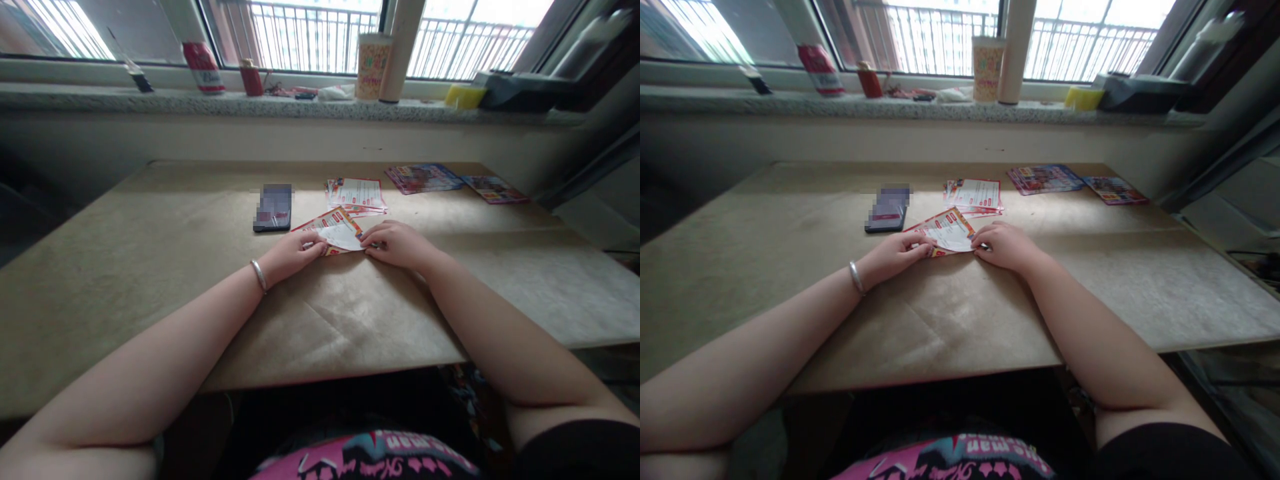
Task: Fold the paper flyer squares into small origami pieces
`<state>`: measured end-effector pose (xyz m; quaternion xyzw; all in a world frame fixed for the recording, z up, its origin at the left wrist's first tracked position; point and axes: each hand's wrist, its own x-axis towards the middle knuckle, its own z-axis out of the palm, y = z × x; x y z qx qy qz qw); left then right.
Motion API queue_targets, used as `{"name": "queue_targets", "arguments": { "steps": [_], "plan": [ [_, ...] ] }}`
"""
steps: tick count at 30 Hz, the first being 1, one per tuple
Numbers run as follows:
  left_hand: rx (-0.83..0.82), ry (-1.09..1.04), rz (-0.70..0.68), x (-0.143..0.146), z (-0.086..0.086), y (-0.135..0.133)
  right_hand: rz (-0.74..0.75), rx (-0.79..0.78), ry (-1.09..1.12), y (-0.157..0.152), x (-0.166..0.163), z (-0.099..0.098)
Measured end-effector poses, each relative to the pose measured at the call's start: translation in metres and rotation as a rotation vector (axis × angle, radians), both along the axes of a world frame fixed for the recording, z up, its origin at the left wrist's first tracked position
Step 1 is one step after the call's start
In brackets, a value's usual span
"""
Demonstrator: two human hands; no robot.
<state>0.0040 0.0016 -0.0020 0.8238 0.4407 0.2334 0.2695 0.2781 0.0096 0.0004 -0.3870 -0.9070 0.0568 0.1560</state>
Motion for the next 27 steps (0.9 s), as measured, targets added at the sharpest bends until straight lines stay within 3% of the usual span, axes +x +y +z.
{"name": "queue_targets", "arguments": {
  "steps": [5, 10, 16, 22, 27],
  "plan": [
    [0.089, -0.038, 0.039, -0.001, -0.002, 0.004, -0.002, 0.010, 0.003, -0.006, -0.010, -0.001],
    [0.110, 0.081, 0.160, 0.001, -0.006, 0.008, -0.014, 0.014, -0.006, -0.009, -0.013, 0.001],
    [0.223, 0.178, 0.148, 0.004, -0.007, 0.007, -0.042, 0.067, -0.083, -0.016, -0.021, 0.006],
    [0.287, 0.260, 0.140, 0.005, -0.007, 0.005, -0.254, 0.110, -0.058, -0.026, -0.031, 0.006],
    [0.319, 0.271, 0.157, 0.003, -0.009, 0.008, -0.083, 0.120, -0.048, -0.023, -0.030, 0.003]
  ]
}}
